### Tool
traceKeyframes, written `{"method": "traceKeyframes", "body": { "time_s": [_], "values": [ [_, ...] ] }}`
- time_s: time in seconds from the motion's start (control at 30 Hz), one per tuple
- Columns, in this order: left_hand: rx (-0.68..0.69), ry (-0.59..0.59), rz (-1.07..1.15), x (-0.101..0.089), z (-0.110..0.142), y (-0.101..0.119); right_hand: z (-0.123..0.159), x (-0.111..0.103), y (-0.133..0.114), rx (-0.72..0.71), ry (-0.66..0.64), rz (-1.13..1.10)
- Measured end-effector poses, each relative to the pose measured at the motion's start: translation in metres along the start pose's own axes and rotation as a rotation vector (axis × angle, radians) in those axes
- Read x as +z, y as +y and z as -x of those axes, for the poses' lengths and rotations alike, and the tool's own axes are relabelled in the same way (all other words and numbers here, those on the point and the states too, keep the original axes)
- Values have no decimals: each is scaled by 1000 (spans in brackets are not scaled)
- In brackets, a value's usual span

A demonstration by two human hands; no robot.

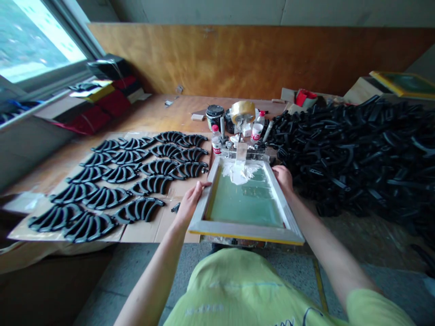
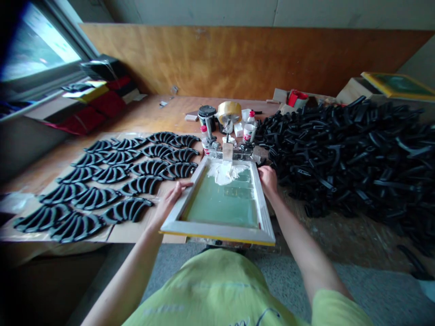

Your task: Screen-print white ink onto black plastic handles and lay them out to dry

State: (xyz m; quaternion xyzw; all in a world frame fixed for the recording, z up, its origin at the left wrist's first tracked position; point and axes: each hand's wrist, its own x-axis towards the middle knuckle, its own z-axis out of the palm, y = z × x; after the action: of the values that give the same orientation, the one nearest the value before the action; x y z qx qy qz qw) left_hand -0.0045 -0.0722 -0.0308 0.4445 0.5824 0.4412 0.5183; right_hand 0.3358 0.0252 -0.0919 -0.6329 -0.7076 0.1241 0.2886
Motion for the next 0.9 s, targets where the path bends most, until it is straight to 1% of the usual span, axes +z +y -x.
{"method": "traceKeyframes", "body": {
  "time_s": [0.03, 0.07, 0.1, 0.13, 0.17, 0.2, 0.27, 0.3, 0.37, 0.43, 0.53, 0.6, 0.63, 0.67, 0.7, 0.77, 0.8, 0.83, 0.9],
  "values": [
    [-46, -23, -18, -1, 3, -14, -10, -4, -4, -7, 57, 4],
    [-84, -36, -20, 0, 5, -28, -20, -4, -12, -53, 99, 13],
    [-116, -41, -19, 1, 5, -42, -29, -2, -23, -124, 120, 26],
    [-142, -37, -21, 3, 4, -54, -39, 2, -37, -203, 113, 46],
    [-161, -26, -31, 5, 2, -65, -47, 8, -51, -270, 77, 76],
    [-172, -12, -48, 7, -1, -73, -54, 15, -64, -306, 15, 112],
    [-167, 17, -85, 10, -5, -85, -61, 29, -83, -311, -141, 192],
    [-160, 24, -95, 11, -7, -89, -60, 35, -88, -303, -212, 230],
    [-156, 28, -103, 10, -9, -93, -49, 41, -90, -317, -296, 292],
    [-155, 25, -107, 10, -8, -95, -29, 40, -86, -409, -328, 318],
    [-146, 20, -111, 10, -7, -96, -2, 26, -77, -624, -396, 275],
    [-142, 23, -112, 10, -6, -94, 3, 16, -74, -724, -462, 219],
    [-144, 27, -112, 10, -5, -92, 2, 13, -74, -735, -485, 190],
    [-147, 31, -111, 10, -5, -91, -1, 12, -74, -717, -484, 165],
    [-150, 33, -109, 10, -4, -89, -4, 12, -75, -677, -455, 147],
    [-156, 37, -98, 10, -4, -88, -6, 18, -75, -601, -352, 136],
    [-157, 38, -90, 10, -4, -88, -3, 22, -74, -589, -304, 138],
    [-156, 37, -84, 10, -4, -88, 2, 26, -72, -599, -274, 136],
    [-155, 31, -79, 9, -5, -90, 14, 31, -68, -658, -281, 111]
  ]
}}
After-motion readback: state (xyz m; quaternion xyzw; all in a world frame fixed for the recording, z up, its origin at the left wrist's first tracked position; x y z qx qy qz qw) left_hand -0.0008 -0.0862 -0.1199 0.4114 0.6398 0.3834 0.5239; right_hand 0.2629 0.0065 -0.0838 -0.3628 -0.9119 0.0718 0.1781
